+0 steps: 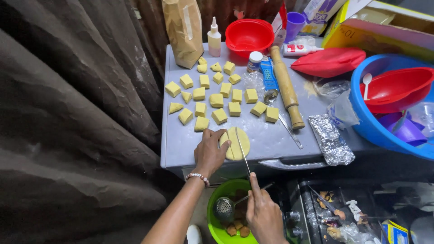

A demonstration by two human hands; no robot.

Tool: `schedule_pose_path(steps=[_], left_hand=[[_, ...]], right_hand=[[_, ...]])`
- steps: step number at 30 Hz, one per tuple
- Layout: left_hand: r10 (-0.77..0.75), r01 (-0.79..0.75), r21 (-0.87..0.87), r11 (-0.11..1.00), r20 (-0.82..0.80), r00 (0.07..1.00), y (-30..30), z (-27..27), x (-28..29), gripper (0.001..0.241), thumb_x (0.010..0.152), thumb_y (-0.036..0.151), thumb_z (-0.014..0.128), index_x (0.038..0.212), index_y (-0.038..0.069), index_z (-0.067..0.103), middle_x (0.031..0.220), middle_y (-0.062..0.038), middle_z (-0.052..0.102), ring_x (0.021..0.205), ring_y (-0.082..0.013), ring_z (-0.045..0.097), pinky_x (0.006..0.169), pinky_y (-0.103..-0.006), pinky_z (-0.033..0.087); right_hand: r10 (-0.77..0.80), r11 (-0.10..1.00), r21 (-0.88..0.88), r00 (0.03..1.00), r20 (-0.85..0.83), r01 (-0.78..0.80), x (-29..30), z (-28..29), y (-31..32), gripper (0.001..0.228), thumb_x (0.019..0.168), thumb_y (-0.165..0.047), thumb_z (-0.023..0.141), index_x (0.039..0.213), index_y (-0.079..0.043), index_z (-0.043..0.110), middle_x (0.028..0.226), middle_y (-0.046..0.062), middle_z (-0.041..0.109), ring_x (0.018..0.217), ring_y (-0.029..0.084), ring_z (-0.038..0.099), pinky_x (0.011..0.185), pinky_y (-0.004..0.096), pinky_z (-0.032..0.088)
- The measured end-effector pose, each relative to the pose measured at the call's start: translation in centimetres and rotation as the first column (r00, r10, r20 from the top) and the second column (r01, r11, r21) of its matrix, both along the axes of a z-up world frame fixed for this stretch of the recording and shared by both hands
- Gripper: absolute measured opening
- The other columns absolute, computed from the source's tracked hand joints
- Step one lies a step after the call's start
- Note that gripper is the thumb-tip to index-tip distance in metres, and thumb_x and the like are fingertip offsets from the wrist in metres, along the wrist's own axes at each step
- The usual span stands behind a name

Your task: Cutting dough into small portions, rolling them into balls, and flattening them with a rolling pin in a kitchen setting.

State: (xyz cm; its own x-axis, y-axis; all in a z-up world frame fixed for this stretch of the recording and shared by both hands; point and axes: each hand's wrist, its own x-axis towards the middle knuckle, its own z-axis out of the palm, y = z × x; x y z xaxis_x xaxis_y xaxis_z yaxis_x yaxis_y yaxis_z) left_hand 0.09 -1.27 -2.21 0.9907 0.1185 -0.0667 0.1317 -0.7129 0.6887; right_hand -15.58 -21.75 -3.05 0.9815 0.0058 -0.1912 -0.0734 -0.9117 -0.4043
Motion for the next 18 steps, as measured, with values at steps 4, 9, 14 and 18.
schedule_pose_path(steps=[4,9,14,18], left_hand=[[0.062,-0.057,-0.15,0.987,0.03,0.998,0.0,0.7,-0.9,0.039,0.104,0.038,0.074,0.141,0.026,0.073,0.13,-0.005,0.064,0.123,-0.0258,0.075,0.081,-0.0485,0.066],[0.199,-0.198,-0.431,0.88,-0.042,0.979,2.2,3.8,-3.5,0.023,0.106,0.024,0.078,0.124,0.014,0.067,0.105,-0.007,0.074,0.074,-0.0187,0.064,0.066,-0.0379,0.05],[0.457,-0.43,-0.369,0.824,-0.018,0.889,3.5,1.6,-6.1,0.022,0.102,0.021,0.083,0.096,0.013,0.063,0.078,-0.006,0.076,0.078,-0.0284,0.075,0.077,-0.0475,0.057],[0.396,-0.357,-0.416,0.837,0.008,0.918,4.4,0.7,-6.1,0.03,0.104,0.016,0.071,0.133,0.014,0.075,0.084,-0.006,0.078,0.084,-0.0244,0.079,0.078,-0.0432,0.06]], right_hand=[[-0.045,0.999,0.038,0.975,0.22,0.038,-3.2,-3.8,-2.3,0.071,0.108,-0.038,0.059,0.176,-0.045,0.04,0.097,0.002,0.077,0.073,0.04,0.077,0.065,0.057,0.058],[-0.178,0.965,0.255,0.871,0.458,0.063,-4.6,-0.4,-2.7,0.05,0.105,-0.031,0.065,0.154,-0.035,0.074,0.136,-0.009,0.087,0.105,0.012,0.087,0.085,0.028,0.064],[-0.076,0.961,0.277,0.939,0.336,-0.021,-3.1,1.2,-1.7,0.055,0.105,-0.036,0.064,0.16,-0.038,0.067,0.133,-0.008,0.089,0.108,0.017,0.086,0.081,0.035,0.063],[-0.051,0.96,0.278,0.962,0.27,-0.027,-2.0,2.3,1.3,0.058,0.104,-0.034,0.065,0.162,-0.041,0.065,0.132,-0.005,0.088,0.115,0.02,0.085,0.088,0.037,0.064]])
